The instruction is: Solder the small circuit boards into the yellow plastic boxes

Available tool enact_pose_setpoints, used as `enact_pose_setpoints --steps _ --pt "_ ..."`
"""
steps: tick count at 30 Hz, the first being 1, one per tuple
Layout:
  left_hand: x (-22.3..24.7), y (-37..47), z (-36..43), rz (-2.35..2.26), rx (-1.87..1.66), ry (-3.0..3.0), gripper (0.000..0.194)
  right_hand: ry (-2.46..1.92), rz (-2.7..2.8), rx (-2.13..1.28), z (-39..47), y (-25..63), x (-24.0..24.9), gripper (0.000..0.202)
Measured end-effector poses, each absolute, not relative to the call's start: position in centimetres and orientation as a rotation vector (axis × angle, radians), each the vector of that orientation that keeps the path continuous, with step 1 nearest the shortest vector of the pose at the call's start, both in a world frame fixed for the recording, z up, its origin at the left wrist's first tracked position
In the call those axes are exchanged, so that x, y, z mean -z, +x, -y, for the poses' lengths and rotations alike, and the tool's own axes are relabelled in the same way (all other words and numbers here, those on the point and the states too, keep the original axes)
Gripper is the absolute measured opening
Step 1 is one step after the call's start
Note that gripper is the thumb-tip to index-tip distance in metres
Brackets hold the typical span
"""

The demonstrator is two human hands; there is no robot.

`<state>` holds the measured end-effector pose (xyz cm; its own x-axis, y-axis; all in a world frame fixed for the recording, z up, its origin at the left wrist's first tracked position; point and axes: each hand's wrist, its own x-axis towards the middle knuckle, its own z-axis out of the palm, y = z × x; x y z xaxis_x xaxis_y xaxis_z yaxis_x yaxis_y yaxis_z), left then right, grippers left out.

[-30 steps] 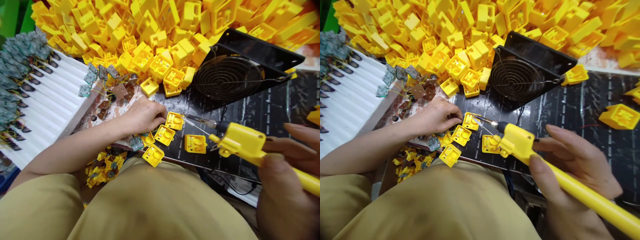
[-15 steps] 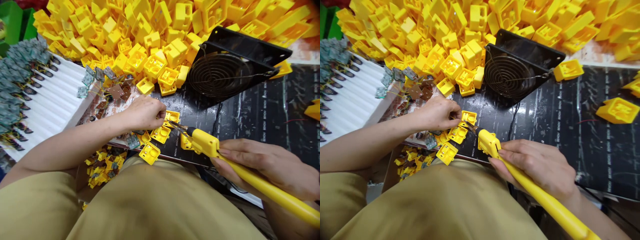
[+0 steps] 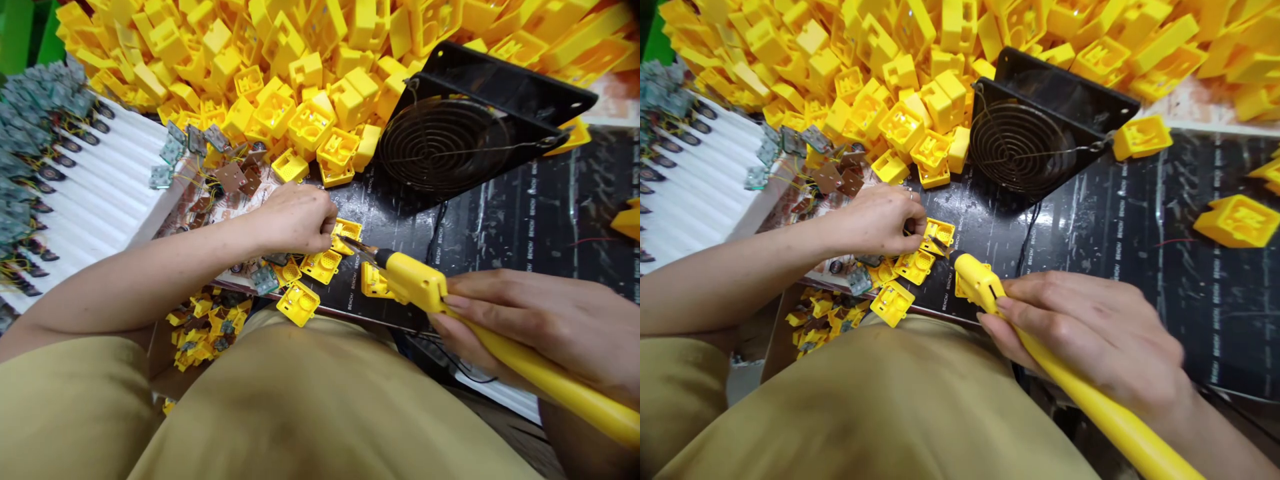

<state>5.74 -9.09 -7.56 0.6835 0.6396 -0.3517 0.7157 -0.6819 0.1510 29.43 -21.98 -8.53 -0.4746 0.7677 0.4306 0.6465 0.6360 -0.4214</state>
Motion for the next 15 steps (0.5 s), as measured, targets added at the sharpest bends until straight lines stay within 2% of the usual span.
enact_pose_setpoints --steps 7,15 --pt "7.3 6.0 8.9 -1.068 0.449 2.594 0.016 -0.927 2.266 -0.227 21.1 28.9 8.3 0.011" --pt "7.3 5.8 8.9 -1.039 0.420 2.604 0.016 -0.997 2.262 -0.261 21.5 31.2 8.3 0.008"
